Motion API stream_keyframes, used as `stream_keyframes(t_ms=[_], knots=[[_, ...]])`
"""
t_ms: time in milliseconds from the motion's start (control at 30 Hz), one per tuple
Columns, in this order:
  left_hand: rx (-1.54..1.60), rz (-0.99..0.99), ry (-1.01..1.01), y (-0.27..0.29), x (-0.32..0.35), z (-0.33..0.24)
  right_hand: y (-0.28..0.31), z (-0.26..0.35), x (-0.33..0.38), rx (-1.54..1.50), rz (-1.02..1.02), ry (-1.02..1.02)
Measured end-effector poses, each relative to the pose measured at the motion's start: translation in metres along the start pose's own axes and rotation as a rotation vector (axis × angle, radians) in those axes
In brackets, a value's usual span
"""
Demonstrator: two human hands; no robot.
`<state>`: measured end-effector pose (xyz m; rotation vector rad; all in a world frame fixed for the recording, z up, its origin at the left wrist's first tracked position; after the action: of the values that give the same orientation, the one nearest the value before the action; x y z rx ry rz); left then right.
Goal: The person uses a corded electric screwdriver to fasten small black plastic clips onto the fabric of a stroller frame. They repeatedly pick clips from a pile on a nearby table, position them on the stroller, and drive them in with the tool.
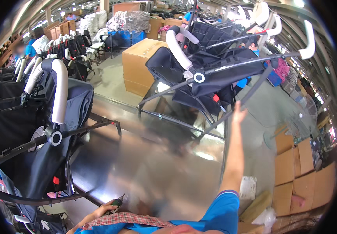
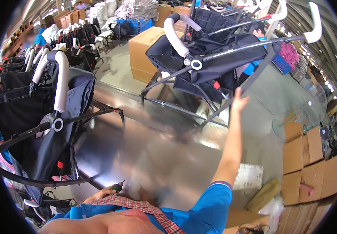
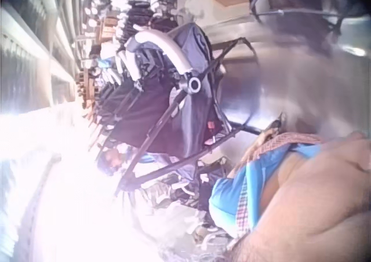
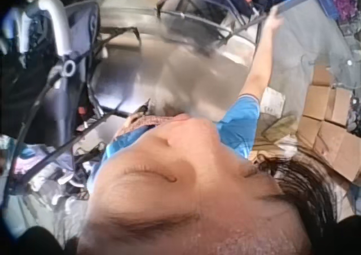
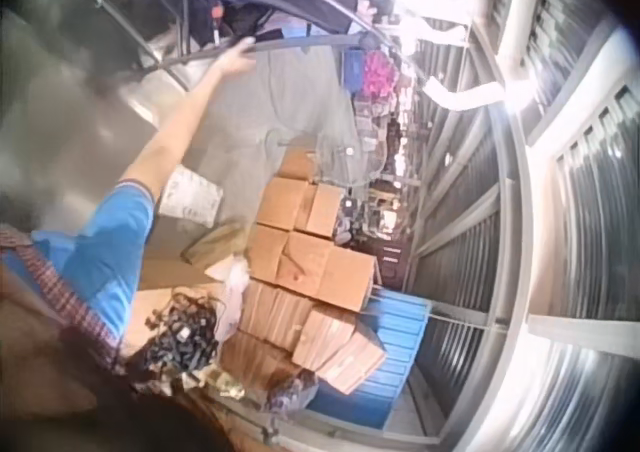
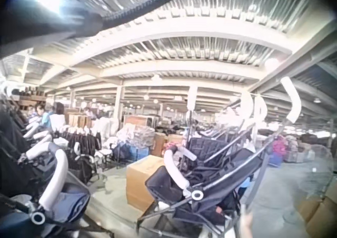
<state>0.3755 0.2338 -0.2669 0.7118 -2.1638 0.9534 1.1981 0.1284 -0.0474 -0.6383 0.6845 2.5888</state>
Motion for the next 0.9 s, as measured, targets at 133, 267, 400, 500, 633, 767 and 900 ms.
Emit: stream_keyframes(t_ms=[133,267,400,500,633,767,900], knots=[[0.089,-0.097,0.047,-0.013,-0.001,-0.013,-0.03,0.023,-0.044,-0.552,0.473,-0.226],[0.145,-0.044,0.028,-0.028,-0.005,-0.012,0.008,0.07,0.019,-0.588,0.61,-0.044],[-0.036,0.044,-0.045,-0.032,-0.014,-0.017,0.114,0.105,0.126,-0.635,0.598,0.212],[0.054,0.096,-0.132,-0.05,0.0,-0.034,0.175,0.145,0.206,-0.716,0.555,0.362],[0.006,0.083,-0.32,-0.045,0.012,-0.09,0.226,0.221,0.342,-0.903,0.752,0.511],[-0.186,0.092,-0.484,-0.074,0.067,-0.148,0.284,0.297,0.448,-0.81,0.763,0.521],[-0.322,0.101,-0.736,-0.06,0.089,-0.198,0.359,0.358,0.523,-0.443,0.666,0.92]])
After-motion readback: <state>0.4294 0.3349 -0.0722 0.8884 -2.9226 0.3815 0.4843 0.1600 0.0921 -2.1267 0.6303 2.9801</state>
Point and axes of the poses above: each hand's wrist, its own x-axis away from the middle knuckle, its own y-axis out of the back of the hand, z = x × y, the point moved 9 cm from there along -x, towards the middle knuckle, and after that the axes turned 13 degrees about x, right-handed, at the moved point
